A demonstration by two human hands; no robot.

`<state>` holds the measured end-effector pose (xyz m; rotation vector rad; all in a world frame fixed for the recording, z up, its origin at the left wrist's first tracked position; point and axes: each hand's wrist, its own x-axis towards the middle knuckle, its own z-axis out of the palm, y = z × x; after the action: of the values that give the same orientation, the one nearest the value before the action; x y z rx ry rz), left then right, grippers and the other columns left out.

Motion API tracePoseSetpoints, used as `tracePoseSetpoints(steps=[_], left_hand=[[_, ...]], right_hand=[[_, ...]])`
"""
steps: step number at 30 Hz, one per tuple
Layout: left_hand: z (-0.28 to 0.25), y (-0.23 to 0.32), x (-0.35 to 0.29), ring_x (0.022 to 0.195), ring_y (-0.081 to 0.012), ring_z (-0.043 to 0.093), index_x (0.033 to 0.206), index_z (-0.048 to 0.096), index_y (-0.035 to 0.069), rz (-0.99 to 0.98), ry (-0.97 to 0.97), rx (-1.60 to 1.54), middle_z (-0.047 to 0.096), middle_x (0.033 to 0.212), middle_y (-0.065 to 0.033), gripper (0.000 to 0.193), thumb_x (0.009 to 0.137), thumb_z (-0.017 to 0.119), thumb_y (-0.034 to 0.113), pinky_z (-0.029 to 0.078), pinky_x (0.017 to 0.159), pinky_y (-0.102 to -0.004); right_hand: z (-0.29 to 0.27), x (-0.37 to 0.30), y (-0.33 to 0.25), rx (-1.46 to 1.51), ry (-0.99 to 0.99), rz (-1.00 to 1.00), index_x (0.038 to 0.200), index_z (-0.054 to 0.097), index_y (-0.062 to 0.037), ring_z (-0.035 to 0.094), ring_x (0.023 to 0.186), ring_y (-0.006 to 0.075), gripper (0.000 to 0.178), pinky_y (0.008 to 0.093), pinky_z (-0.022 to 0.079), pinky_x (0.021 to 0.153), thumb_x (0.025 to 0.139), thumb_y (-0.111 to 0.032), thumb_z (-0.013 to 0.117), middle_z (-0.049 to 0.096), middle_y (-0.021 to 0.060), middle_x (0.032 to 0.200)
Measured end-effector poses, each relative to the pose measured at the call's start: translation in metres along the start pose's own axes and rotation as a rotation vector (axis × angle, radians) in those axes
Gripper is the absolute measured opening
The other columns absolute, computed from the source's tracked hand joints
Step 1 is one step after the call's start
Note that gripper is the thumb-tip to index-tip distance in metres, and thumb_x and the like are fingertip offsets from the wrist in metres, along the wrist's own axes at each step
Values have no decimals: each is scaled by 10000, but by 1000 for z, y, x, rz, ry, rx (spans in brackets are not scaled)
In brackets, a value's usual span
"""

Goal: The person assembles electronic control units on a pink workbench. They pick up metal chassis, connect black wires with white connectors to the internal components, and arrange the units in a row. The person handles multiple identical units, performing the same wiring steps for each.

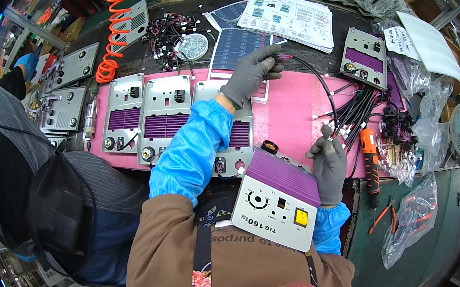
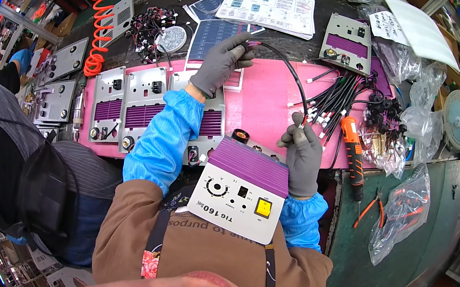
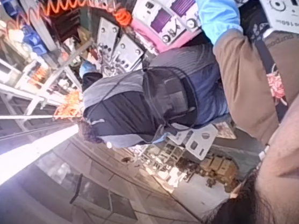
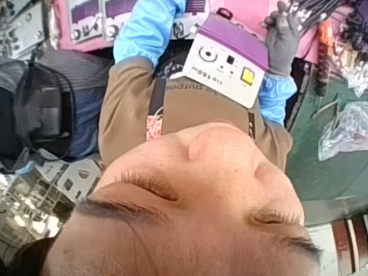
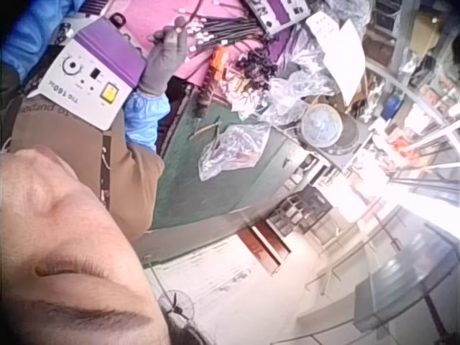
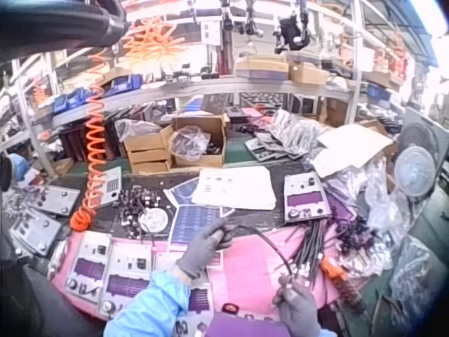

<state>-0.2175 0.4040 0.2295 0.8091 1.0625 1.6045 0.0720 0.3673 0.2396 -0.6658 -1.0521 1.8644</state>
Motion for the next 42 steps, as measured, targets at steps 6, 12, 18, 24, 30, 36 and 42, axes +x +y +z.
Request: tracePoseSetpoints(steps=[6, 12, 18, 24, 30, 36, 42], left_hand=[[0, 2, 0, 1008, -177, 630, 1424, 403, -13, 3, -10, -1, 582, 1221, -182, 415, 1015, 430, 53, 566, 859, -279], [1, 3, -1, 1009, -182, 631, 1424, 397, -21, 6, -15, -19, 583, 1229, -187, 414, 1020, 427, 63, 566, 861, -288], [0, 3, -1, 1007, -192, 632, 1420, 403, -23, 11, -31, -25, 583, 1220, -179, 408, 1021, 424, 64, 565, 863, -298], [1, 4, -1, 1013, -192, 628, 1416, 407, -24, 6, -33, -28, 580, 1228, -178, 403, 1027, 421, 83, 562, 867, -302], [-1, 1, 1, 1022, -185, 627, 1424, 395, -19, 9, -50, -12, 580, 1245, -166, 413, 1030, 426, 100, 559, 870, -296], [0, 1, 0, 1019, -184, 631, 1426, 392, -18, 8, -49, -8, 584, 1252, -166, 415, 1031, 424, 105, 561, 873, -296], [1, 3, -1, 1010, -182, 633, 1425, 393, -21, 15, -48, 19, 586, 1248, -166, 416, 1031, 427, 109, 563, 870, -295]], right_hand=[[3, -2, -4, -49, -10, 60, 1320, 478, 103, 570, 819, 148, 409, 289, 493, 748, 992, -138, 518, 585, 66, 955], [5, -3, -6, -24, -22, 98, 1312, 490, 108, 577, 801, 157, 443, 298, 493, 751, 969, -164, 556, 586, 72, 929], [7, -5, -8, -69, -15, 111, 1300, 509, 114, 585, 792, 168, 427, 302, 489, 753, 964, -145, 557, 591, 77, 935], [5, -5, -7, -54, -27, 113, 1300, 509, 115, 587, 791, 170, 426, 304, 490, 754, 962, -139, 558, 595, 79, 930], [4, -4, -7, -71, -40, 111, 1304, 508, 114, 587, 792, 173, 409, 309, 490, 754, 962, -109, 533, 596, 82, 919], [6, -4, -8, -66, -26, 128, 1295, 516, 111, 586, 787, 173, 400, 311, 488, 754, 962, -110, 532, 591, 81, 907], [4, -3, -8, -80, -40, 124, 1299, 518, 104, 592, 782, 172, 407, 307, 492, 749, 960, -119, 549, 596, 83, 914]])
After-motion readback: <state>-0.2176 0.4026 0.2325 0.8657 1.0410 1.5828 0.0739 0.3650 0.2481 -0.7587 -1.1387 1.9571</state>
